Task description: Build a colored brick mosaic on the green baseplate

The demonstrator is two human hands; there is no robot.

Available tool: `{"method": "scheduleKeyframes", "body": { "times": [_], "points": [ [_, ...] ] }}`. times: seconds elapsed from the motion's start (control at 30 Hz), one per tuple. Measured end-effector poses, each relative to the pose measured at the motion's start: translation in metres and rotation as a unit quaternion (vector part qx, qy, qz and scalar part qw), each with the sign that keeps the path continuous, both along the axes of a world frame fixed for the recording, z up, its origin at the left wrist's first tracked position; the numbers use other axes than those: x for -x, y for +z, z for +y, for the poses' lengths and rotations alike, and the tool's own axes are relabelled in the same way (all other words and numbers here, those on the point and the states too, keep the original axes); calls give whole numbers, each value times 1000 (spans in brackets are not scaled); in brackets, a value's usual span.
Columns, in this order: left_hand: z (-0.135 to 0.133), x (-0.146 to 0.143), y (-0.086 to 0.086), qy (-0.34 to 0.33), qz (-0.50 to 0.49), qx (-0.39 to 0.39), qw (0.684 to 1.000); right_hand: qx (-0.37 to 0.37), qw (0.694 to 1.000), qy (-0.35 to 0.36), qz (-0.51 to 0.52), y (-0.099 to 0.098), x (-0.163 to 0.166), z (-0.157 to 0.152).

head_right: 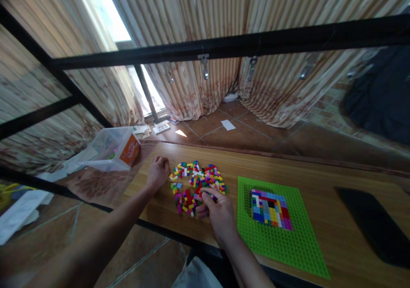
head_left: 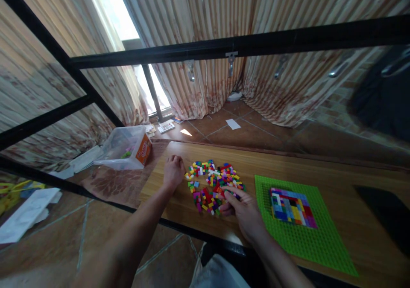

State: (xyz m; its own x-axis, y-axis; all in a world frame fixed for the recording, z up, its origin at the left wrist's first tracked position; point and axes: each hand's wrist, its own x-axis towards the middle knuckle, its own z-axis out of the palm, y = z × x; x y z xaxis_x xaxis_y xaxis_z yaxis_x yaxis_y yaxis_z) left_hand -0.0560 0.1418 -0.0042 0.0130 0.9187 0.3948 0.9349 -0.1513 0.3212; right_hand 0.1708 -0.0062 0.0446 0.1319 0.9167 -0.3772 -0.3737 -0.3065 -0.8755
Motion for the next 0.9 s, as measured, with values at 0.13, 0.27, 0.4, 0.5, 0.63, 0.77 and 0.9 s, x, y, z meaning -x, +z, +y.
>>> {"method": "scheduleKeyframes", "body": {
  "times": [0.13, 0.27, 0.4, 0.5, 0.63, 0.77, 0.9],
  "points": [
    [1, 0, -2, 7, -1, 2, 1000, 4, 1000, 3, -22, -1, 6, 12],
    [1, 0, -3, 8, -4, 3, 1000, 7, 1000, 9, -24, -3, 8, 18],
    [1, 1, -4, 5, -8, 5, 1000, 13, 999, 29, -29, -5, 8, 21],
    [0, 1, -4, 3, -9, 4, 1000, 32, 997, 67, -30, -6, 7, 26],
    [0, 0, -4, 2, -9, 4, 1000, 52, 994, 92, -35, -4, 8, 35],
    [1, 0, -3, 3, -9, 7, 1000, 48, 993, 107, -30, -1, 5, 39],
    [1, 0, -2, 7, -11, 9, 1000, 34, 993, 114, -8, -5, 1, 35]
  ]
}}
